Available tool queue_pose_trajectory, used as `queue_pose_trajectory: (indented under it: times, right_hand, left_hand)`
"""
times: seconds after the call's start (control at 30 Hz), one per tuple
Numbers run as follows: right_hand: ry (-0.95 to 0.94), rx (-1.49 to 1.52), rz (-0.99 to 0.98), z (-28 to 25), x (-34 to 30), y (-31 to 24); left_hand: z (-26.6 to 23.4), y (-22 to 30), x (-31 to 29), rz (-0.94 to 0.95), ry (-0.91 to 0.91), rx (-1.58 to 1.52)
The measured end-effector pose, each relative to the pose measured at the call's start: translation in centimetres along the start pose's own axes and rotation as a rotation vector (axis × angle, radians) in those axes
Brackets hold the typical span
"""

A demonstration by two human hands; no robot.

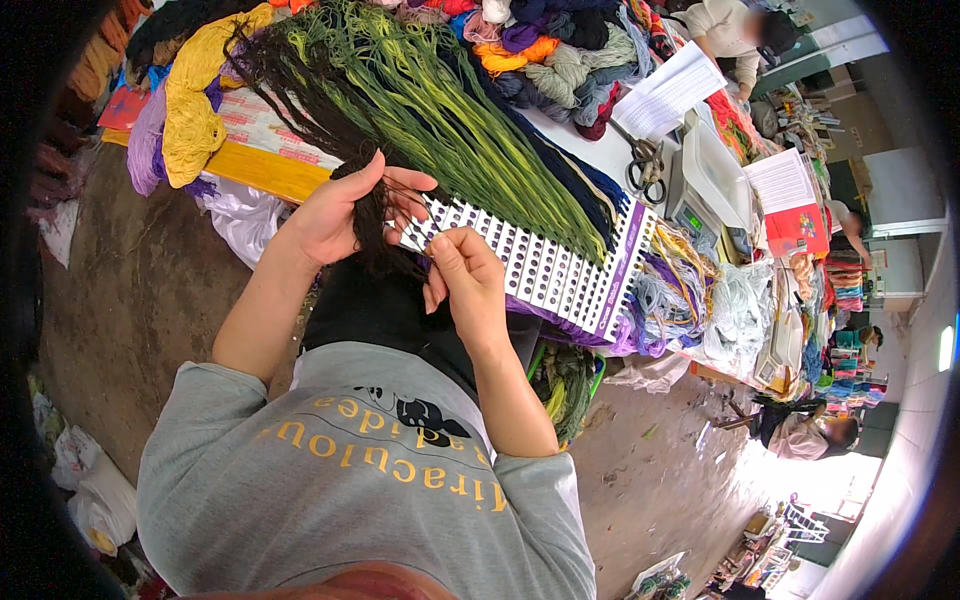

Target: Threading individual yarn strands through a perforated sample card for categorization and display.

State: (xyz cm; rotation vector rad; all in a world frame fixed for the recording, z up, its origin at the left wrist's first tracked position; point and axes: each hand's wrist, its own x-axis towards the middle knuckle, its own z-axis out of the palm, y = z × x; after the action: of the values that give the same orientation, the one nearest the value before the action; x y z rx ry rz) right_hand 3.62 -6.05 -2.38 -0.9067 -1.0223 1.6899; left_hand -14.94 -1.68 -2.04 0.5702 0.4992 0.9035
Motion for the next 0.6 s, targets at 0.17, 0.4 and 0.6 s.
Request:
queue_pose_trajectory:
  times: [0.17, 0.4, 0.6]
  right_hand:
    - [0.004, 0.006, -0.002, 0.2, 0.0, -0.1]
    - [-0.085, -0.187, 0.117, 0.1, -0.2, -0.4]
    - [0.206, -0.698, -0.443, -4.5, 0.7, -6.3]
  left_hand:
    - [-0.3, -0.1, 0.1, 0.012, -0.025, -0.059]
    - [-0.2, 0.4, -0.3, -0.034, 0.019, -0.047]
    - [-8.7, 1.5, -2.6, -0.209, -0.054, 0.04]
